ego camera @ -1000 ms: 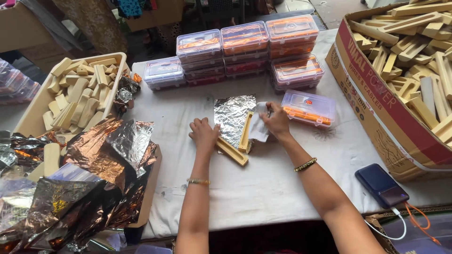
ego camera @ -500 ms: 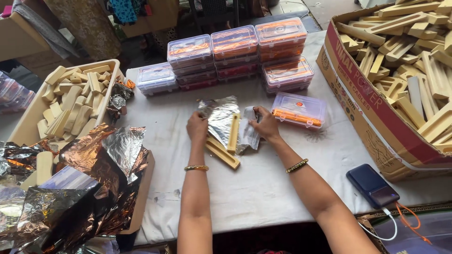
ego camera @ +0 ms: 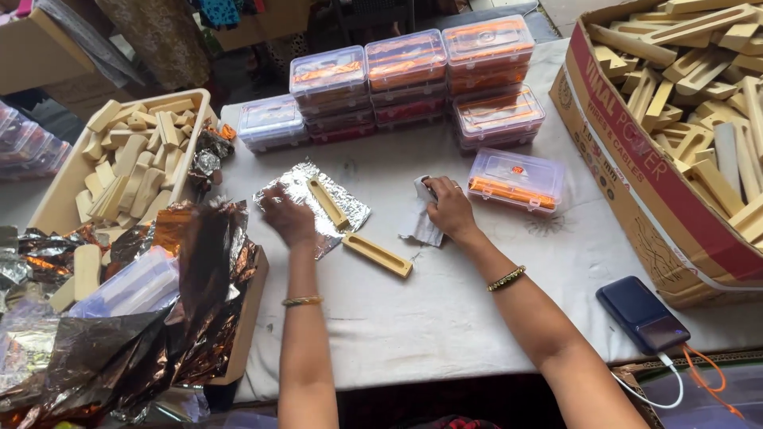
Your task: Wrapping wooden blocks in metallic foil and placing them into plastic storage boxes.
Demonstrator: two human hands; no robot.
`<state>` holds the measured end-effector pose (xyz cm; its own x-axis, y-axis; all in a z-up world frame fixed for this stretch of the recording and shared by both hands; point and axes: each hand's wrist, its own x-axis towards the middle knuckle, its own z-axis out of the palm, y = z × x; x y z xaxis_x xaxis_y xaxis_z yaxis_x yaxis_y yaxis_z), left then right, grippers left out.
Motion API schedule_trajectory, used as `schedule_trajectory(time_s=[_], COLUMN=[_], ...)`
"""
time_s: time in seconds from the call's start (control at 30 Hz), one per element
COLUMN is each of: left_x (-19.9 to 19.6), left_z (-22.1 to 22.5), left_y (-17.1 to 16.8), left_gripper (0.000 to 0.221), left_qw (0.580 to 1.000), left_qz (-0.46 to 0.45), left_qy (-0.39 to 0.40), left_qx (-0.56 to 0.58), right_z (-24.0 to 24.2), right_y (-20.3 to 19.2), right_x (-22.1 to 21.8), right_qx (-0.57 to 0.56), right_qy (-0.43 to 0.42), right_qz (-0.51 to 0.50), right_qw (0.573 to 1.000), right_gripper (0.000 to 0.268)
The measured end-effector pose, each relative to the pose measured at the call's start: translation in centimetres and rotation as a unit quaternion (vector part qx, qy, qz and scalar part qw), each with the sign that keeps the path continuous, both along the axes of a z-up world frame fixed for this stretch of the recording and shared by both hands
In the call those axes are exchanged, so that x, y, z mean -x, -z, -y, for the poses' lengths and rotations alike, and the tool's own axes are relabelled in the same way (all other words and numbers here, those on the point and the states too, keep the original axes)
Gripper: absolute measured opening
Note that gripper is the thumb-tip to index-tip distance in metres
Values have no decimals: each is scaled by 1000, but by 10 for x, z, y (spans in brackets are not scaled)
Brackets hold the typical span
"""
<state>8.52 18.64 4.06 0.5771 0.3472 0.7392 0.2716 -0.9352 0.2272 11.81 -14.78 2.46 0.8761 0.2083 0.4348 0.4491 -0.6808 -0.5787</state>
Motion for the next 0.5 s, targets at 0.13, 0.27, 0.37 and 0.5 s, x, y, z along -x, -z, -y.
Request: schedule_trajectory(time_s=[0.13,0.27,0.37,0.5], left_x=[16,75,102,75], left_z=[56,102,121,105], left_y=[-2,-81,-117,-37], left_gripper=[53,54,69,40], left_qw=[901,818,752,810], left_qz=[-284,-471,-577,-429], left_qy=[132,307,319,397], left_qx=[299,120,0,-46], right_z=[0,-1,0,7], right_y=[-1,-15,-20,27], right_x=[3,7,10,-18], right_qx=[38,136,158,85], right_qy=[-19,-56,-94,-158], right_qz=[-22,-70,-61,-37], right_qw=[999,987,981,983], right_gripper=[51,69,78,52])
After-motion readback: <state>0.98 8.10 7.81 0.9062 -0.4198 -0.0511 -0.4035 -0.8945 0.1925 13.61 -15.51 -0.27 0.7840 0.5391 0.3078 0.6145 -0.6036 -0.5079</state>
